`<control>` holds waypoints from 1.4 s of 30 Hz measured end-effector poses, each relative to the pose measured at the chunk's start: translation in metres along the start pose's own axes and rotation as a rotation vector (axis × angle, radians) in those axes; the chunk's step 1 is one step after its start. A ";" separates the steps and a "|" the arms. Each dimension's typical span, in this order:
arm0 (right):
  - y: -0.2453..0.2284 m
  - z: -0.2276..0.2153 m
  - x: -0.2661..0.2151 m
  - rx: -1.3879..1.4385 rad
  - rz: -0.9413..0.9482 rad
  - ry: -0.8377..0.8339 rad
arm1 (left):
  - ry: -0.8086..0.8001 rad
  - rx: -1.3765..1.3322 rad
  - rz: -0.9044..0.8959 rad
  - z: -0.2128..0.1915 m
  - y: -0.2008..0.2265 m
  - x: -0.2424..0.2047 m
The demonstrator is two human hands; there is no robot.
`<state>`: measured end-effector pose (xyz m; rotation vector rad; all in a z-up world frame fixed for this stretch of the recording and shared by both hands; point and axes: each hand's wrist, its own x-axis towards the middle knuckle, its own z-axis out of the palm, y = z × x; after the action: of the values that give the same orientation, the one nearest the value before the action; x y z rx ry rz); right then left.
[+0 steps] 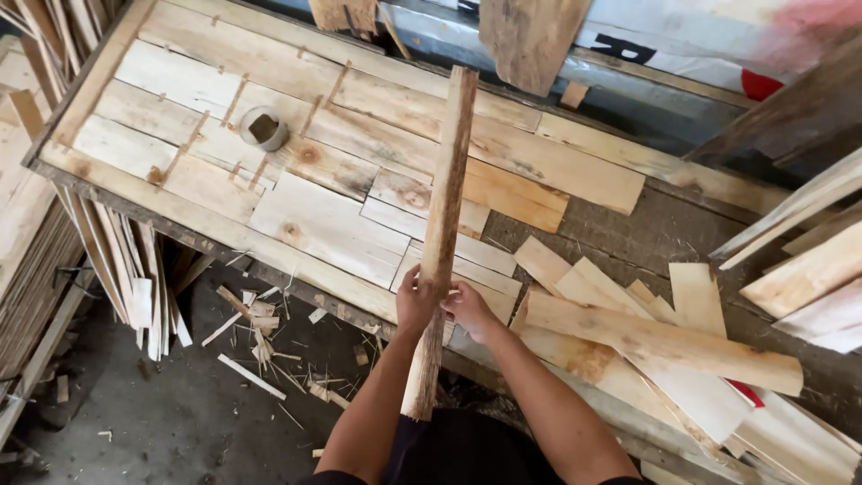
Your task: The user is applying thin strips of wood veneer to cover joints and decorative lines on a handcrafted wooden door panel.
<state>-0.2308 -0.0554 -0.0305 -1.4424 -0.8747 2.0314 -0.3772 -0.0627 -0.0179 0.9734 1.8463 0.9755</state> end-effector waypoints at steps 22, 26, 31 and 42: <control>0.029 0.151 0.104 0.128 -0.081 0.143 | -0.270 0.069 0.098 -0.157 -0.023 0.112; -0.002 0.213 0.099 0.159 0.018 0.190 | -0.300 0.071 0.064 -0.204 -0.019 0.129; 0.001 0.271 0.112 0.162 -0.019 0.162 | -0.315 0.143 -0.003 -0.266 -0.012 0.136; -0.010 0.342 0.136 0.043 0.021 0.138 | -0.103 0.089 0.048 -0.320 -0.045 0.160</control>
<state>-0.5982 -0.0266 -0.0285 -1.5529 -0.7573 1.9272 -0.7339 -0.0207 0.0134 1.1060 1.8008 0.8610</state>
